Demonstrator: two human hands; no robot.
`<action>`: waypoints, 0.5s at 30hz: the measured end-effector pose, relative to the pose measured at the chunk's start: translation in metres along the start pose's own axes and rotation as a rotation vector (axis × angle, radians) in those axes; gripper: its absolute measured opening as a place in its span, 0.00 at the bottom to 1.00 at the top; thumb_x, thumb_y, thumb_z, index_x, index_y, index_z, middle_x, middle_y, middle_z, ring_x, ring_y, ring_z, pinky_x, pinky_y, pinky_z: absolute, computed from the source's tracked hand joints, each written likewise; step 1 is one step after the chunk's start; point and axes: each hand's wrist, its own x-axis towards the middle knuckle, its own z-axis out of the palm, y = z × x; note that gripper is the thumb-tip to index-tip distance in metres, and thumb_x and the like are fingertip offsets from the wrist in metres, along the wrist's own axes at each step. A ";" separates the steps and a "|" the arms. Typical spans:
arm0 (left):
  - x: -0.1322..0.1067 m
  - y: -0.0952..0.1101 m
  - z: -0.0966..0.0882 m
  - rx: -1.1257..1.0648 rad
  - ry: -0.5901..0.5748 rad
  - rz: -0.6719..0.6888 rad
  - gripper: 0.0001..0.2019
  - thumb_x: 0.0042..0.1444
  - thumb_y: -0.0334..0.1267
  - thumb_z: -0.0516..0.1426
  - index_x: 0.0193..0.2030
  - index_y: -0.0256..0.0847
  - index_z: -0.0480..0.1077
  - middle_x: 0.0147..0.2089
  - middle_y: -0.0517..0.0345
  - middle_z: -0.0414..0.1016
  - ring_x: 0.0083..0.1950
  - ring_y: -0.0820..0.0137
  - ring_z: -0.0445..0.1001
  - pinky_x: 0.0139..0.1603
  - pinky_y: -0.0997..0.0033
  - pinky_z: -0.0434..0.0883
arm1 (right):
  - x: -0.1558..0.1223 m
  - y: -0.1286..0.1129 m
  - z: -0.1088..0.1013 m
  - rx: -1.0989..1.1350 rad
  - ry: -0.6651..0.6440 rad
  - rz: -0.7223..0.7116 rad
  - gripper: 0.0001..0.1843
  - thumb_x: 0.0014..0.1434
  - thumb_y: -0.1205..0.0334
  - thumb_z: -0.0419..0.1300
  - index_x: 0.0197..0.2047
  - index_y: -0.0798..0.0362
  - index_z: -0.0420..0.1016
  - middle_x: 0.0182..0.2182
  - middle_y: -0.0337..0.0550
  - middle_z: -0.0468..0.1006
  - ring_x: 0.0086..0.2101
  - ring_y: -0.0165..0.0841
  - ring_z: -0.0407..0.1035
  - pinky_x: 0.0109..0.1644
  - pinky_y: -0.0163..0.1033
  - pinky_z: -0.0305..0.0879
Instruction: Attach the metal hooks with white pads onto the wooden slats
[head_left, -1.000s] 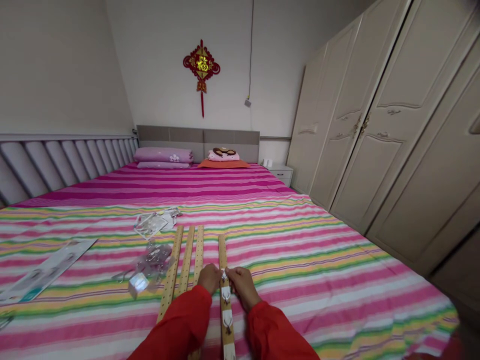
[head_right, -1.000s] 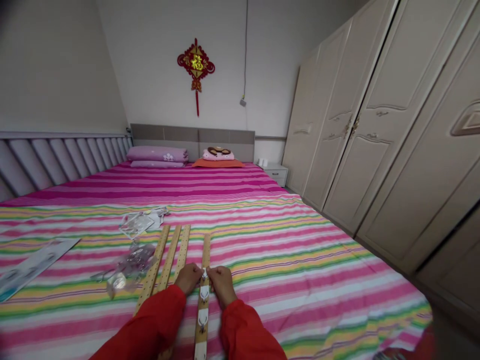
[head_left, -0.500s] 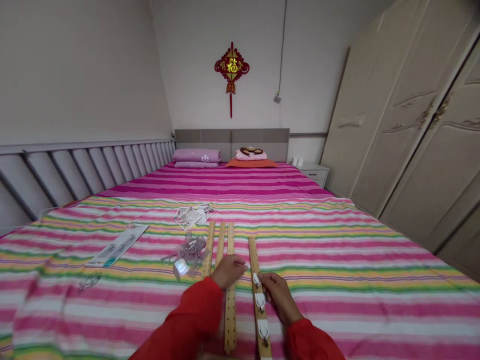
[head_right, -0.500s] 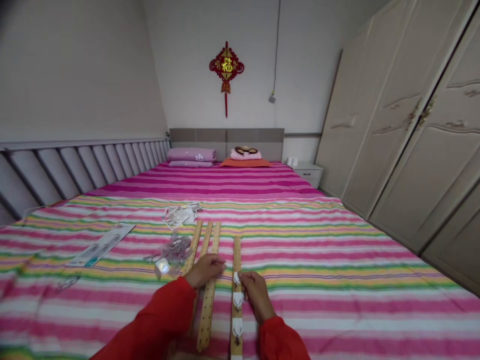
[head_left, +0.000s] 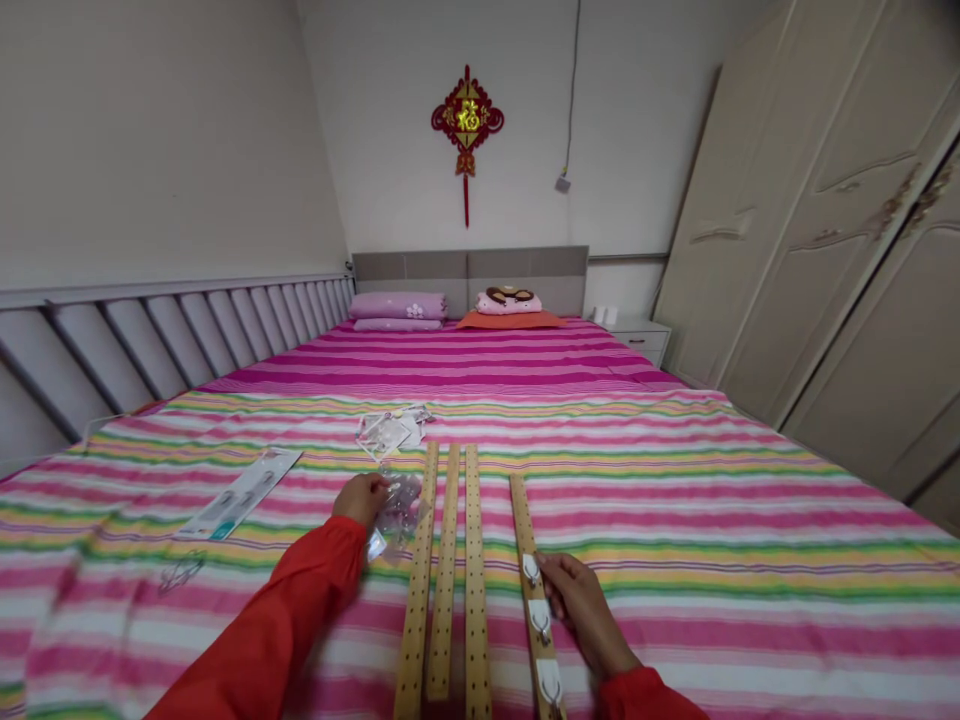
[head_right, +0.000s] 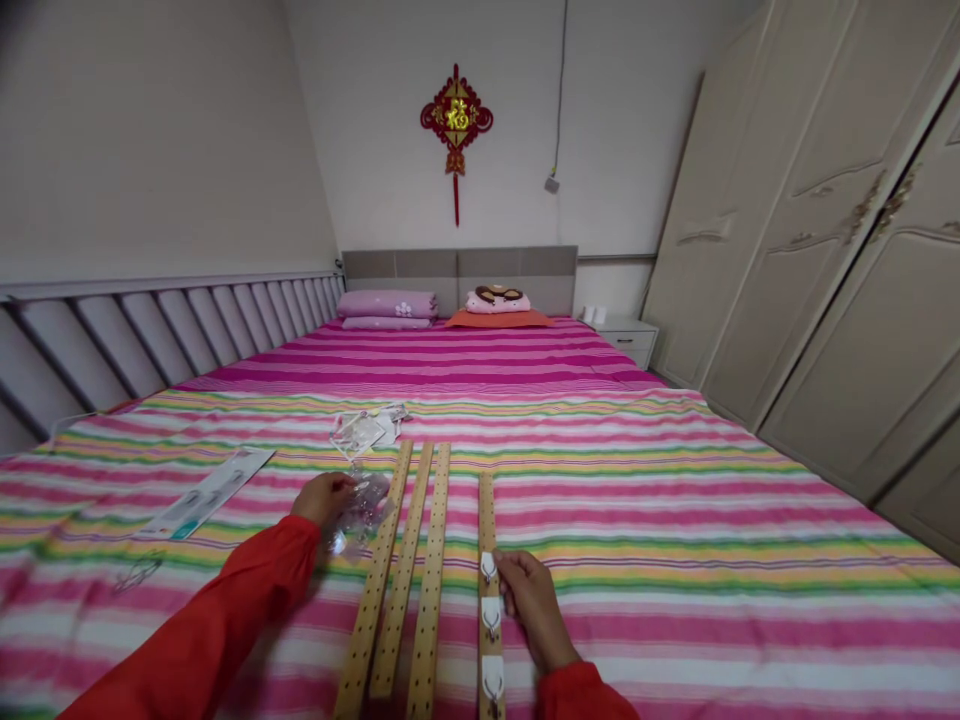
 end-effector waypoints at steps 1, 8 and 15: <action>0.001 0.002 0.003 0.055 -0.001 0.018 0.08 0.44 0.29 0.57 0.32 0.38 0.76 0.26 0.57 0.75 0.32 0.68 0.73 0.32 0.75 0.64 | 0.000 0.000 0.000 0.001 0.001 0.001 0.19 0.43 0.46 0.64 0.21 0.54 0.69 0.10 0.31 0.65 0.09 0.20 0.48 0.13 0.30 0.38; 0.004 0.012 0.009 0.180 0.054 0.071 0.07 0.43 0.25 0.57 0.29 0.35 0.76 0.35 0.49 0.73 0.43 0.60 0.72 0.41 0.69 0.63 | -0.001 -0.002 0.000 0.003 0.004 0.004 0.19 0.43 0.45 0.65 0.20 0.53 0.68 0.09 0.30 0.62 0.09 0.21 0.46 0.13 0.31 0.37; 0.000 0.013 -0.003 0.112 0.067 0.003 0.05 0.42 0.28 0.56 0.19 0.37 0.69 0.27 0.53 0.69 0.39 0.62 0.71 0.36 0.71 0.62 | -0.001 0.000 0.000 0.038 -0.005 0.002 0.19 0.42 0.47 0.65 0.21 0.54 0.68 0.10 0.31 0.64 0.09 0.20 0.48 0.13 0.30 0.38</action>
